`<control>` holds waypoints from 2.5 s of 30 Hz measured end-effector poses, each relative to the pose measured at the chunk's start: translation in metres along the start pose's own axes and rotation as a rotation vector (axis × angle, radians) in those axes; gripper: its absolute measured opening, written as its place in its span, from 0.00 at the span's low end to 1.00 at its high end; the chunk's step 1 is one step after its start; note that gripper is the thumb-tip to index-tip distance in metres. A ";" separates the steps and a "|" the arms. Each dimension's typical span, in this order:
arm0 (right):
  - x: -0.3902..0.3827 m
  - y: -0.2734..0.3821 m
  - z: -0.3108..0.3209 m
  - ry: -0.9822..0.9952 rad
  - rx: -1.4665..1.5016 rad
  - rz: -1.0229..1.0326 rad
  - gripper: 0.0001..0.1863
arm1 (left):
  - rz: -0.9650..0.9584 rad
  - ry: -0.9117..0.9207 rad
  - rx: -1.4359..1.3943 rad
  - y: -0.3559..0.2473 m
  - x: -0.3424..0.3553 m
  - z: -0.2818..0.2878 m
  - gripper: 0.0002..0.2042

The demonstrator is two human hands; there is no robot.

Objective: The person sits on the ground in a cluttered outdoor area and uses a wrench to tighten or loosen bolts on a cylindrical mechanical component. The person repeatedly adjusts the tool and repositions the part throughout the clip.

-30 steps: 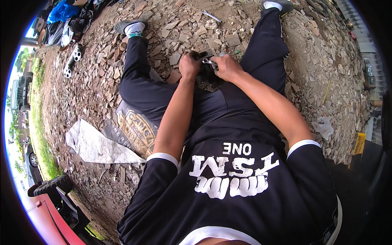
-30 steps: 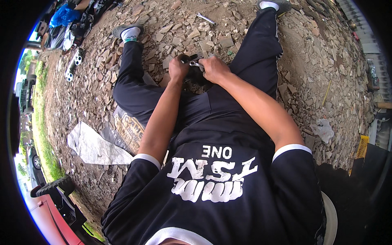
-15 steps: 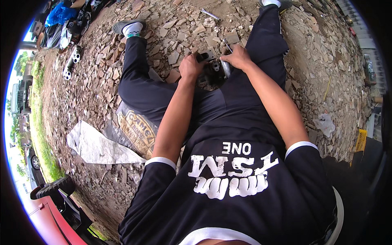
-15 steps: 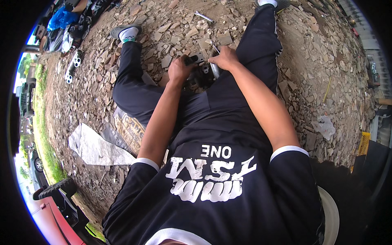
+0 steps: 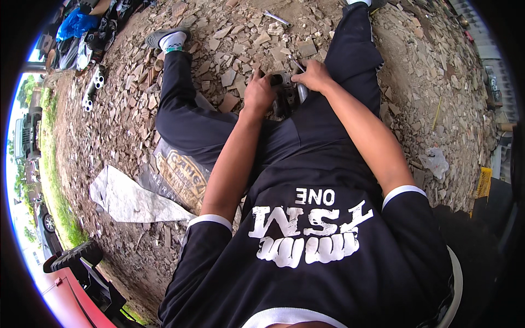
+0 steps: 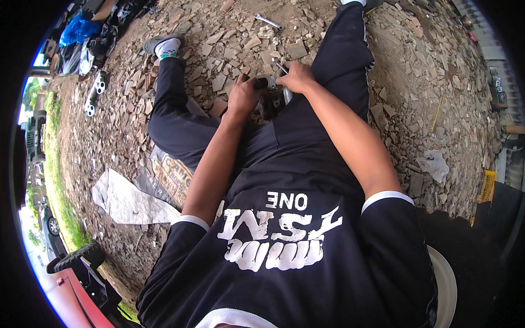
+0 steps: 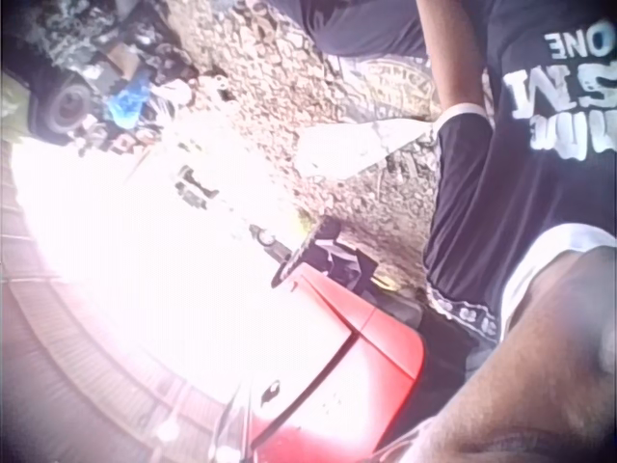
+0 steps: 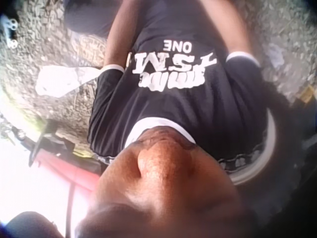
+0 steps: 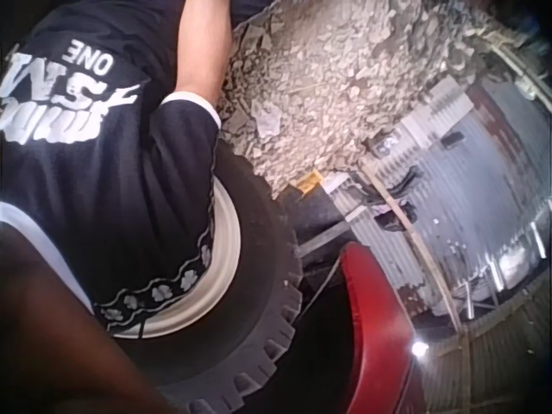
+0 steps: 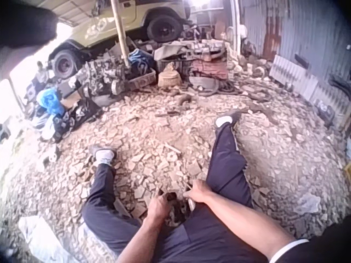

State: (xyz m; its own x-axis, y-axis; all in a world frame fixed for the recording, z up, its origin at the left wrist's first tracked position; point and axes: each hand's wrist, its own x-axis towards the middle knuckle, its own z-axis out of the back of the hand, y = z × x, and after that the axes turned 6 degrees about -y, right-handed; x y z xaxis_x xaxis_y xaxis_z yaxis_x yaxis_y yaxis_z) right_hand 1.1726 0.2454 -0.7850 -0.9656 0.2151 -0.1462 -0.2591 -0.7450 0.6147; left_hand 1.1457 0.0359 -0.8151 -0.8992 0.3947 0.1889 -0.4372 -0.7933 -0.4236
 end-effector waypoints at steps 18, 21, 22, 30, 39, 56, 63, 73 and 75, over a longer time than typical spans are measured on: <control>-0.029 0.025 0.003 -0.316 -0.046 0.108 0.15 | 0.395 -0.158 -0.091 0.016 0.045 -0.007 0.22; -0.031 0.016 0.003 -0.313 0.024 0.078 0.17 | 0.329 -0.204 -0.113 0.011 0.036 -0.001 0.23; -0.030 0.013 0.002 -0.315 0.043 0.066 0.17 | 0.340 -0.194 -0.093 0.010 0.036 0.000 0.23; -0.029 0.015 0.003 -0.340 0.143 0.025 0.17 | 0.212 -0.055 -0.416 0.003 0.022 0.012 0.32; -0.024 0.008 0.000 -0.365 0.119 0.015 0.18 | -0.025 0.106 -0.063 -0.005 0.006 0.003 0.42; -0.032 0.031 -0.010 -0.424 -0.119 0.274 0.13 | -0.030 0.032 -0.100 -0.001 0.003 0.001 0.30; -0.023 0.034 -0.021 -0.219 -0.180 0.414 0.09 | -0.026 -0.014 -0.104 0.013 0.008 -0.016 0.15; -0.019 0.032 -0.033 -0.202 -0.291 0.502 0.16 | 0.057 0.000 -0.191 0.009 0.008 -0.008 0.12; -0.019 0.032 -0.035 -0.219 -0.262 0.522 0.12 | 0.066 -0.029 -0.205 0.013 0.007 -0.013 0.11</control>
State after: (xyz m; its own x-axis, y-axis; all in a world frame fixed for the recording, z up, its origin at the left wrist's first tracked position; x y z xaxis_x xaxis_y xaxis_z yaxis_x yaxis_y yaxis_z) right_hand 1.1817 0.1954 -0.7901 -0.9465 -0.1156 0.3013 0.2219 -0.9110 0.3477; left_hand 1.1335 0.0344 -0.8306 -0.9270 0.3294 0.1792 -0.3678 -0.7047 -0.6067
